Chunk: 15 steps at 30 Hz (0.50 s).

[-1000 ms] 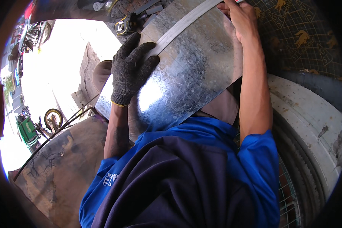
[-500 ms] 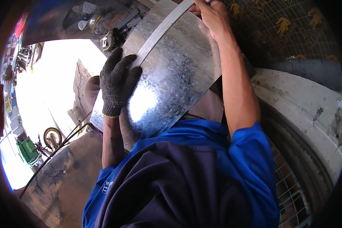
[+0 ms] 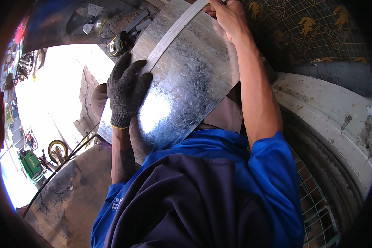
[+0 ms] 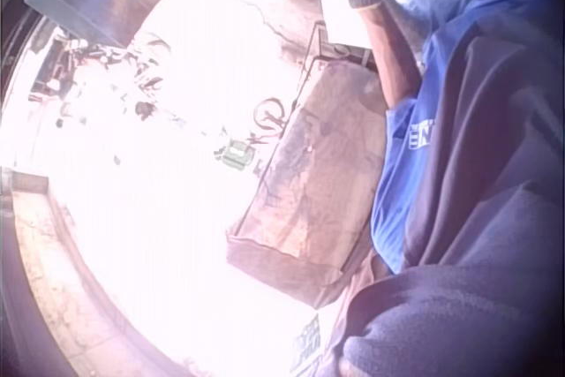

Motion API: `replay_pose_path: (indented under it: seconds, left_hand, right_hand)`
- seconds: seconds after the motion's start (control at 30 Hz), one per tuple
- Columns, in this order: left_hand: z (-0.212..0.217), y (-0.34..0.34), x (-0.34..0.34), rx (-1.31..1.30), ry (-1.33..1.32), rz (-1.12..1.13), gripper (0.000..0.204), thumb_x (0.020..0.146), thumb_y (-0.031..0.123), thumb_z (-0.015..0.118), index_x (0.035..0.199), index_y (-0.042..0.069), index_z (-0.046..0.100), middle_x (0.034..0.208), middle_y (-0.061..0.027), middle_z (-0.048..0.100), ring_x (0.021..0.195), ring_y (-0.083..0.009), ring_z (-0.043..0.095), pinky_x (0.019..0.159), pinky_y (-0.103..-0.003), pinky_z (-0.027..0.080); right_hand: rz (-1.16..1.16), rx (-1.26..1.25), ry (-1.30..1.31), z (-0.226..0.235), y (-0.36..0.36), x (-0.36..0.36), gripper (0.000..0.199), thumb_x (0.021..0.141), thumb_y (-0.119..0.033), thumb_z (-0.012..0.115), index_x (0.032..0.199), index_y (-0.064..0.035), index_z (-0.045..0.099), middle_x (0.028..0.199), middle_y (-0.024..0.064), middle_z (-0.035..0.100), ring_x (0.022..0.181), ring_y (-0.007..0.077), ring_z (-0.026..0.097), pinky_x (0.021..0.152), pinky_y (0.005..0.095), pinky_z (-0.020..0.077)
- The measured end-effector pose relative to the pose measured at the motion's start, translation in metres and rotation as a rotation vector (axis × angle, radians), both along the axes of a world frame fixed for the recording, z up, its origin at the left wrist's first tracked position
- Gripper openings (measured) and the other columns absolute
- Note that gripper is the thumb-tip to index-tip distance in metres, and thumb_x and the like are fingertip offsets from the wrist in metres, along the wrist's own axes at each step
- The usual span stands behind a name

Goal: Marking measurements on a galvanized metal sheet using a tape measure, ruler, and marker.

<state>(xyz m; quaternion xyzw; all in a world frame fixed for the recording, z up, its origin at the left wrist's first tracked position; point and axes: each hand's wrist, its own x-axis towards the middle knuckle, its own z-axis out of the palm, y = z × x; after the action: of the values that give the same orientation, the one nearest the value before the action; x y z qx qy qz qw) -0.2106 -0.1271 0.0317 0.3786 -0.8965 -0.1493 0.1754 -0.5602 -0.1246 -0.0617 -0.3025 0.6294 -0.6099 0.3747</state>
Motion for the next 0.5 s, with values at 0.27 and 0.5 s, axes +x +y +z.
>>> replay_pose_path:
  seconds: [0.27,0.5]
  left_hand:
    - [-0.003,0.0,0.001,0.006,0.012,-0.003,0.038,0.085,0.027,0.081,0.118,0.009,0.074,0.134,-0.0297,0.061,0.123,-0.0454,0.062,0.101,-0.05,0.051]
    - [-0.003,-0.001,0.005,0.012,0.037,0.003,0.037,0.086,0.03,0.08,0.117,0.011,0.075,0.135,-0.0295,0.061,0.122,-0.0454,0.063,0.1,-0.05,0.052]
  right_hand:
    - [-0.032,0.036,0.052,0.012,0.0,0.009,0.033,0.1,-0.035,0.07,0.103,-0.0023,0.072,0.089,0.0078,0.074,0.08,0.0152,0.068,0.076,0.0312,0.0535]
    - [-0.032,0.134,0.072,0.032,0.001,0.02,0.032,0.105,-0.03,0.061,0.097,-0.0011,0.073,0.08,0.0047,0.072,0.07,0.0121,0.065,0.062,0.0298,0.0509]
